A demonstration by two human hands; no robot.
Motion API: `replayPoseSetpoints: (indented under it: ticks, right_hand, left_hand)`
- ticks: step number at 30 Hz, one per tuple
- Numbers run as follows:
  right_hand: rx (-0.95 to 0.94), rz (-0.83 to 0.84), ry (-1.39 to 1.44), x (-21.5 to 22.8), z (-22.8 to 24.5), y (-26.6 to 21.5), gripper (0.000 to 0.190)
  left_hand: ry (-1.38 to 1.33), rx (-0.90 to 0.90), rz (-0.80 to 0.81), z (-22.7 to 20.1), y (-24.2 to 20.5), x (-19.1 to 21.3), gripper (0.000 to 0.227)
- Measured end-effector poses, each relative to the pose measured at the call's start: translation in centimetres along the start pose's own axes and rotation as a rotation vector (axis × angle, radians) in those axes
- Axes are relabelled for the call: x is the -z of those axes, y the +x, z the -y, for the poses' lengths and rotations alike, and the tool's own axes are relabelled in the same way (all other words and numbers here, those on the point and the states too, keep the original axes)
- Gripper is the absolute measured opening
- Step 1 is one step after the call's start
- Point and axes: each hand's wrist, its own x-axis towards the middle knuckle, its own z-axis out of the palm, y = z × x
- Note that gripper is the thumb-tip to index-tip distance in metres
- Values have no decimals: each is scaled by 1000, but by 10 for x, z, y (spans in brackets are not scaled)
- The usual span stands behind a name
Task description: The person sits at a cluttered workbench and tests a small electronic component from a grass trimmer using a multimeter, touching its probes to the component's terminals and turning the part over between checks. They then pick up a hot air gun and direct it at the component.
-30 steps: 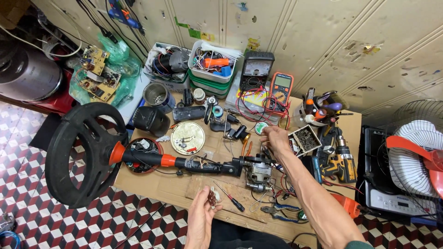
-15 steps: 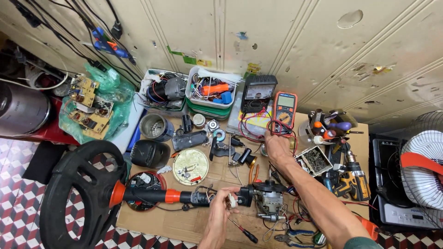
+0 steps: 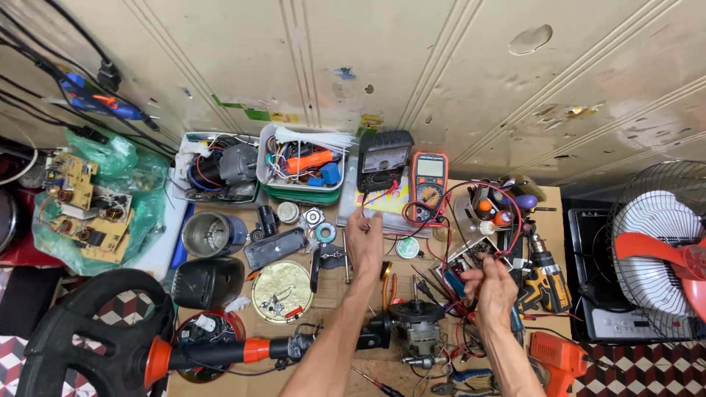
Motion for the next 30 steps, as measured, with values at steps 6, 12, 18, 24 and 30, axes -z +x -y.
replayPoseSetpoints:
  ticks: [6,12,18,24,30]
  right_hand:
    - [-158,42,-105,4,2,-28,41]
    - [-287,154,-90,18,-28,-32,39]
    - [-366,203,-130,26,-45,-35,36]
    - [-206,225,-281,14,-10,-44,37]
    - [362,282,-439,-45,73,-16,38]
  left_hand:
    - [-19,-249,-96,1,91,-34,70]
    - [-203,-337,148,-20,117,-23,79]
    - [-175,-264,358,-11,129,-2,58]
    - [-205,-141,348,-25,95,6,62]
    - [-178,-22,350,-38,59,26,58]
